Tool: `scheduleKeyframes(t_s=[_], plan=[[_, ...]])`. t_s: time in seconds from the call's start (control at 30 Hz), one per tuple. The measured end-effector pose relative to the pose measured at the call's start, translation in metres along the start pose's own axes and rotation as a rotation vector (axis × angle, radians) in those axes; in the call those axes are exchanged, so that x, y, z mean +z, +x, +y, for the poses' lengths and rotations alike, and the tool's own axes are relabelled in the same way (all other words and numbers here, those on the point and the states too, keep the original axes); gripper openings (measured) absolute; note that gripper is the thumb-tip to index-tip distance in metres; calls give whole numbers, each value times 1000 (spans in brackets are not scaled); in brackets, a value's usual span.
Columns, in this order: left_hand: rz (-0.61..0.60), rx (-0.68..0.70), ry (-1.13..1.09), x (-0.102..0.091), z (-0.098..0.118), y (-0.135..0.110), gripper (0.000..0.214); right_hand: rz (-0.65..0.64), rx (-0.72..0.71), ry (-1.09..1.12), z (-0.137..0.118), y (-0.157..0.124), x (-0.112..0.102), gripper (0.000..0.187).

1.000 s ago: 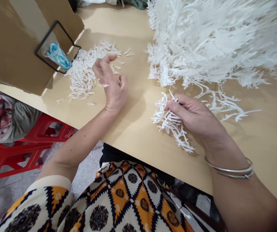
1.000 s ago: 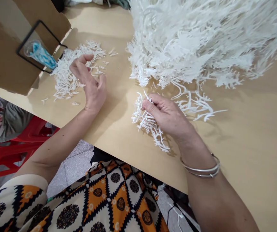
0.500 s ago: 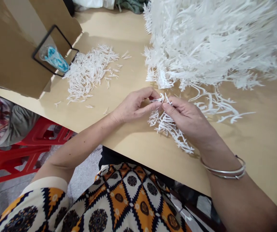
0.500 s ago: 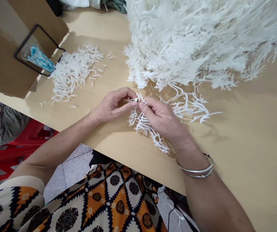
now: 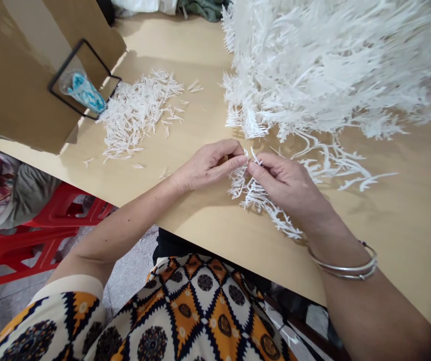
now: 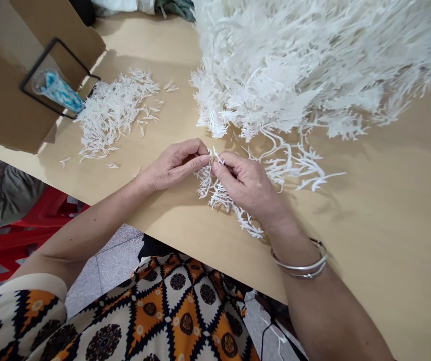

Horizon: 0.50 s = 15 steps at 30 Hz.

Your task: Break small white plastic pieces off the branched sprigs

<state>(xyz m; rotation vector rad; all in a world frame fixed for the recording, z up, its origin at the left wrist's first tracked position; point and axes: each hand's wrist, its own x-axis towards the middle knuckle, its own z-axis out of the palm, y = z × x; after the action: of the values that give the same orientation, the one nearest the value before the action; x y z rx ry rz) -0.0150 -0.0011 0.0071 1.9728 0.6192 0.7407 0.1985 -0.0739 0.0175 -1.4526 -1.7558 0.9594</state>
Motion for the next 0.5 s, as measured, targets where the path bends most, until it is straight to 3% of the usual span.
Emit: scheduleKeyframes(t_s=[0.2,0.5], plan=[[15,68,87,-6,-8,2,33,54,30,4,-3,0,-1,39],[150,84,382,1,-17,5,28,-27,45,35,-6,-2,-10,40]])
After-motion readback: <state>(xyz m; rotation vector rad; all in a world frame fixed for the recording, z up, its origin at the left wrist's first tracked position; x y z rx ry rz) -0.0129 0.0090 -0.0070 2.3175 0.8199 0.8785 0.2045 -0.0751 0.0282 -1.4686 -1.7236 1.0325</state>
